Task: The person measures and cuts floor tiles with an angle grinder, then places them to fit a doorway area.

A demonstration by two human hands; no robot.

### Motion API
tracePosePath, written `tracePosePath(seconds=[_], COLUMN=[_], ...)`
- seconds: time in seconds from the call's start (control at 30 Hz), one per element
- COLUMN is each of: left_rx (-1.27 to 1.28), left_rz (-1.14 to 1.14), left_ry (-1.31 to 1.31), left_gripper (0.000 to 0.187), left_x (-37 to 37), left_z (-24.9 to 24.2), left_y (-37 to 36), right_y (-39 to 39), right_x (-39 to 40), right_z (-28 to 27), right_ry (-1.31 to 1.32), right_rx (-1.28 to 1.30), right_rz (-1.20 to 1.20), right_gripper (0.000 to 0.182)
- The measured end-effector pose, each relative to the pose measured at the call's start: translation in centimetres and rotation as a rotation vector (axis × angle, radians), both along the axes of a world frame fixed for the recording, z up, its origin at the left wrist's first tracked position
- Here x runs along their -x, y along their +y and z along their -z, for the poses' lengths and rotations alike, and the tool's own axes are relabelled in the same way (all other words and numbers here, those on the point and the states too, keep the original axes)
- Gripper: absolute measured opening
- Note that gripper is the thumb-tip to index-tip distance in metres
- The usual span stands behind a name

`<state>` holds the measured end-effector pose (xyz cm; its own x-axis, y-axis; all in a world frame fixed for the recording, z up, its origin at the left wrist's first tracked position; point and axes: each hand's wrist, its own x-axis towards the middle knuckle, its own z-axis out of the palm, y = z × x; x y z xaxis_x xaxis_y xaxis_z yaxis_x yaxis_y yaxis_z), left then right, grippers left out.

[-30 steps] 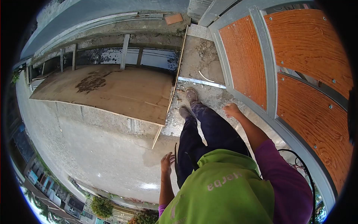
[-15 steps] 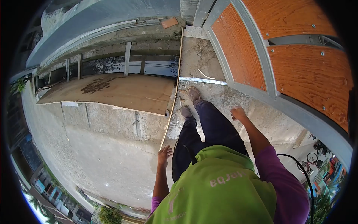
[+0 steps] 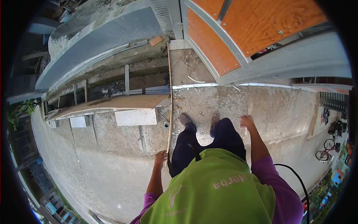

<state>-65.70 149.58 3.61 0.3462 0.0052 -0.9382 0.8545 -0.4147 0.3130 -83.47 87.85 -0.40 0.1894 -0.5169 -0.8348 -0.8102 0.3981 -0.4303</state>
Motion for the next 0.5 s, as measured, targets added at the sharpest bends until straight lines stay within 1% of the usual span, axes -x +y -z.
tracePosePath(seconds=[0.03,0.1,0.13,0.23,0.27,0.37,0.4,0.47,0.5], left_rx=[-0.007,-0.02,-0.038,-0.085,-0.092,-0.118,-0.113,-0.149,-0.159], left_rz=[-0.008,0.056,0.077,0.241,0.254,0.309,0.328,0.447,0.5], left_ry=[-0.016,0.005,0.008,-0.019,-0.049,-0.094,-0.105,-0.1,-0.099], left_gripper=[0.037,0.038,0.04,0.042,0.043,0.039,0.034,0.03,0.027], left_x=[0.7,1.0,1.0,0.4,0.2,1.0,1.8,4.0,4.8], left_z=[-0.2,-0.3,-0.4,1.1,0.7,-0.2,-1.0,-1.4,-0.7], left_y=[-0.6,-1.9,-3.1,-6.3,-8.5,-14.9,-17.5,-22.0,-24.2], right_y=[-1.3,-4.3,-6.1,-10.9,-12.7,-17.1,-18.4,-19.3,-20.0], right_x=[0.2,0.3,0.4,1.0,2.4,9.1,12.0,18.6,21.3], right_z=[0.5,2.1,2.6,0.5,-0.1,-0.1,-0.2,-0.5,-0.7], right_ry=[-0.028,-0.142,-0.114,-0.13,-0.158,-0.233,-0.207,-0.142,-0.1], right_rx=[0.028,0.102,0.141,0.258,0.292,0.515,0.63,0.838,0.778], right_rz=[0.048,0.061,0.052,0.01,-0.004,-0.131,-0.218,-0.394,-0.375], right_gripper=[0.028,0.025,0.022,0.028,0.03,0.031,0.031,0.032,0.032])
